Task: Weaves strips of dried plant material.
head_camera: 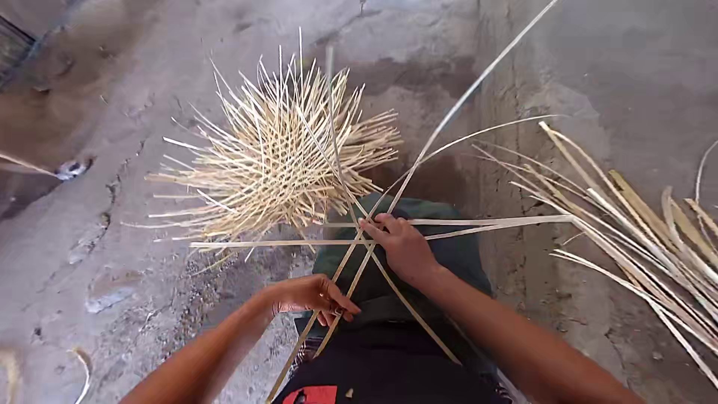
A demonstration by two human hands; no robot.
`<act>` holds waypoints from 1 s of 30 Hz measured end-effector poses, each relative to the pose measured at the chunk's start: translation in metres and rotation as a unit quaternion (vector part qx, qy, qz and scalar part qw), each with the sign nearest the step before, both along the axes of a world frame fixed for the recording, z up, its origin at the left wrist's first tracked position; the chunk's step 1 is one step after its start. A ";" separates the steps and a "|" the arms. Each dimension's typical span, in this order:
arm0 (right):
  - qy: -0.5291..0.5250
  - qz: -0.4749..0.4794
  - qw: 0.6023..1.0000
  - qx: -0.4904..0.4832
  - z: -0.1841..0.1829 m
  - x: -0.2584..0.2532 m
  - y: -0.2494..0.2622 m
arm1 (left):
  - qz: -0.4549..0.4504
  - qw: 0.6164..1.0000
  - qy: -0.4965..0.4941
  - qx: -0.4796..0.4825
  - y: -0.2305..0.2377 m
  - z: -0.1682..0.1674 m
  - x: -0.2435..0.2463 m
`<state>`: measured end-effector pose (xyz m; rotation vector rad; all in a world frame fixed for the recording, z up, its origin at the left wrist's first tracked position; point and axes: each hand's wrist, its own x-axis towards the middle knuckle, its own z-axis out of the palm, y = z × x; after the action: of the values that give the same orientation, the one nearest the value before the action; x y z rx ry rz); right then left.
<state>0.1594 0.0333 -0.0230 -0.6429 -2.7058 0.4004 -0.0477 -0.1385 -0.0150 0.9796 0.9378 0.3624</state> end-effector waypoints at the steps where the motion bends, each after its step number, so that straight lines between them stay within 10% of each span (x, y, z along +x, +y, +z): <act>1: 0.000 -0.008 1.000 0.015 -0.006 0.000 -0.003 | -0.008 0.999 0.028 0.039 -0.002 0.006 0.002; 6: -0.021 -0.004 0.999 0.048 0.001 -0.002 0.001 | -0.020 0.852 0.460 0.250 0.024 0.087 0.014; 10: 0.014 0.011 0.998 0.059 0.001 0.002 0.003 | 0.134 0.747 0.518 0.395 0.065 0.069 0.015; 30: 0.063 0.010 0.998 0.018 -0.006 0.050 0.045 | 0.283 0.717 0.476 0.424 0.066 -0.008 0.063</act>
<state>0.2093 0.0788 -0.0295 -0.5624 -2.5943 0.3822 0.0151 -0.0720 -0.0226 1.7814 2.1502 0.8970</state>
